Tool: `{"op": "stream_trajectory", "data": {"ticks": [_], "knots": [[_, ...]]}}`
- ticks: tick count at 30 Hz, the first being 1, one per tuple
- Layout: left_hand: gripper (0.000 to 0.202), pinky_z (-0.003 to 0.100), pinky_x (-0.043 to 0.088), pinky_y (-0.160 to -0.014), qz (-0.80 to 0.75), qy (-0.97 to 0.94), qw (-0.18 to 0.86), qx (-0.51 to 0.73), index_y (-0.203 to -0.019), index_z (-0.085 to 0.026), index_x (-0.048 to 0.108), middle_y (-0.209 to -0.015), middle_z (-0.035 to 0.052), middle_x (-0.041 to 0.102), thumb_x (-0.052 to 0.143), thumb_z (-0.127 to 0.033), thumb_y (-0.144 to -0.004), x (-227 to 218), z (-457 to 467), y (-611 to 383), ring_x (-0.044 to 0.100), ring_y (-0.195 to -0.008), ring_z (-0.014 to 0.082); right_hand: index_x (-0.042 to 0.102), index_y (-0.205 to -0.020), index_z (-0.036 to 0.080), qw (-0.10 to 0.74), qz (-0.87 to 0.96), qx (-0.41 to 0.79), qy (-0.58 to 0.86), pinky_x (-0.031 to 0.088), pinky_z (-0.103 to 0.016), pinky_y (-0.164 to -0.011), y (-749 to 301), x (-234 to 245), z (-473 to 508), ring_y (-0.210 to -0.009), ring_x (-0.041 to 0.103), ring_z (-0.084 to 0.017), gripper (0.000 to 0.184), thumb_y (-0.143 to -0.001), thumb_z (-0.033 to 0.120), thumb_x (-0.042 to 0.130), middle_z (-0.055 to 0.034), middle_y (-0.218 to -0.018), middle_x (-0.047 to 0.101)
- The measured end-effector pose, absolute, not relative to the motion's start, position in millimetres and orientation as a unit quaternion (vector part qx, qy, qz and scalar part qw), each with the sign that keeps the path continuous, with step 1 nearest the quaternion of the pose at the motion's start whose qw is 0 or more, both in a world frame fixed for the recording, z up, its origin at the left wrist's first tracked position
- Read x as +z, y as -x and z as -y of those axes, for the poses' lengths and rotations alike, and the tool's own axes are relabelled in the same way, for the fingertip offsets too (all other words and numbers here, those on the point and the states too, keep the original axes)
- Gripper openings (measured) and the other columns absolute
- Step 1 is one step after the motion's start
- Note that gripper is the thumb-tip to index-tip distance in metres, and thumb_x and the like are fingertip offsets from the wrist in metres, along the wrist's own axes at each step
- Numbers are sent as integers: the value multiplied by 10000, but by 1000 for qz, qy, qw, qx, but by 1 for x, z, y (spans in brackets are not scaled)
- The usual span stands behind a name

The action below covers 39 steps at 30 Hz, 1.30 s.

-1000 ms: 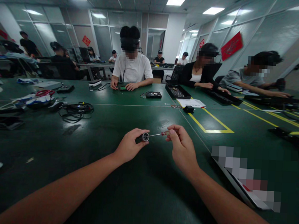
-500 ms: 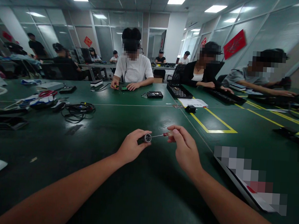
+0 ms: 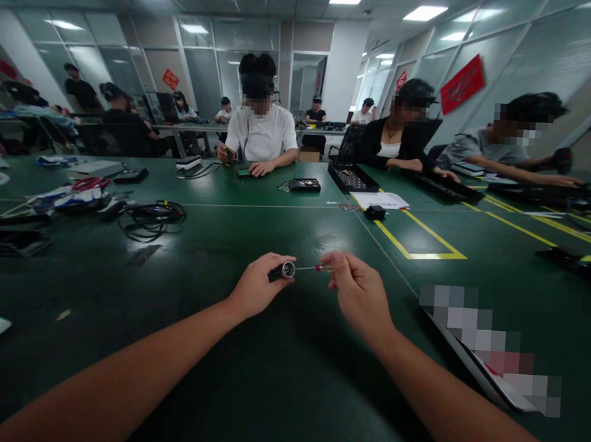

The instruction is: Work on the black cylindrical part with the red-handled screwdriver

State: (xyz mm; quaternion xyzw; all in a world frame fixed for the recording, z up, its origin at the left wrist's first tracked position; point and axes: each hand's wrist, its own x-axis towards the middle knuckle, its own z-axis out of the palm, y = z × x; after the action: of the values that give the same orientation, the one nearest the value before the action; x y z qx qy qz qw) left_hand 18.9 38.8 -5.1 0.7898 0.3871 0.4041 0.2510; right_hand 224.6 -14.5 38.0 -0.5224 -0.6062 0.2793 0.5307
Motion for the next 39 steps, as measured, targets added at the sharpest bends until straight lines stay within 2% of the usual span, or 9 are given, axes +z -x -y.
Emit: {"op": "stream_trajectory", "data": {"ticks": [5, 10, 12, 15, 16, 22, 31, 35, 39], "knots": [[398, 423, 506, -1007, -392, -788, 253, 401, -1224, -240, 704, -1156, 62, 704, 746, -130, -843, -7, -39, -19, 658, -1095, 232, 654, -1081, 207, 561, 594, 291, 498, 510, -333, -682, -221, 37, 15, -753, 648, -202, 285, -959, 447, 560, -51, -874, 721], [408, 406, 508, -1006, -373, -802, 241, 400, -1243, -239, 696, -1168, 60, 702, 745, -132, -853, -7, -37, -18, 656, -1099, 221, 625, -982, 218, 586, 557, 309, 502, 535, -376, -754, -220, 28, 7, -759, 647, -203, 294, -985, 489, 510, -40, -827, 680], [408, 402, 514, -998, -361, -816, 229, 389, -1259, -242, 690, -1172, 64, 700, 729, -132, -868, -4, -37, -17, 657, -1093, 218, 617, -942, 220, 612, 493, 372, 495, 559, -390, -742, -223, 24, 1, -721, 639, -199, 292, -958, 503, 549, -35, -804, 662], [413, 415, 514, -996, -365, -827, 205, 376, -1265, -245, 690, -1177, 64, 699, 720, -120, -872, 0, -39, -15, 656, -1094, 220, 600, -808, 214, 611, 379, 515, 466, 580, -382, -643, -229, 21, -9, -574, 566, -169, 290, -894, 487, 640, 2, -650, 570], [417, 420, 515, -996, -371, -824, 202, 377, -1265, -244, 690, -1178, 63, 700, 725, -119, -868, 0, -40, -14, 656, -1095, 222, 602, -794, 214, 619, 360, 522, 463, 577, -366, -626, -231, 21, -11, -564, 552, -160, 284, -874, 478, 670, 8, -639, 565], [429, 414, 516, -987, -377, -818, 212, 378, -1282, -249, 677, -1190, 57, 697, 741, -147, -871, -3, -42, -14, 654, -1100, 216, 630, -872, 224, 655, 414, 432, 463, 561, -328, -653, -230, 23, -10, -659, 590, -157, 288, -862, 508, 671, 13, -740, 615], [432, 438, 500, -976, -382, -834, 185, 353, -1293, -241, 676, -1170, 68, 708, 745, -157, -875, 1, -38, -16, 655, -1090, 240, 574, -964, 231, 589, 570, 284, 498, 498, -352, -709, -225, 27, 3, -728, 614, -181, 268, -1022, 468, 460, -12, -809, 642], [443, 433, 490, -969, -383, -840, 175, 343, -1291, -250, 679, -1162, 59, 711, 752, -145, -867, 0, -38, -17, 655, -1081, 237, 585, -997, 230, 566, 608, 254, 496, 496, -344, -713, -226, 27, 7, -746, 621, -184, 257, -1033, 452, 460, -19, -825, 655], [448, 422, 484, -960, -380, -845, 171, 336, -1286, -248, 681, -1156, 53, 712, 753, -131, -860, -1, -39, -16, 652, -1085, 235, 621, -1069, 228, 552, 637, 275, 463, 512, -328, -703, -227, 28, 9, -778, 655, -190, 258, -1009, 461, 528, -27, -853, 680]]}}
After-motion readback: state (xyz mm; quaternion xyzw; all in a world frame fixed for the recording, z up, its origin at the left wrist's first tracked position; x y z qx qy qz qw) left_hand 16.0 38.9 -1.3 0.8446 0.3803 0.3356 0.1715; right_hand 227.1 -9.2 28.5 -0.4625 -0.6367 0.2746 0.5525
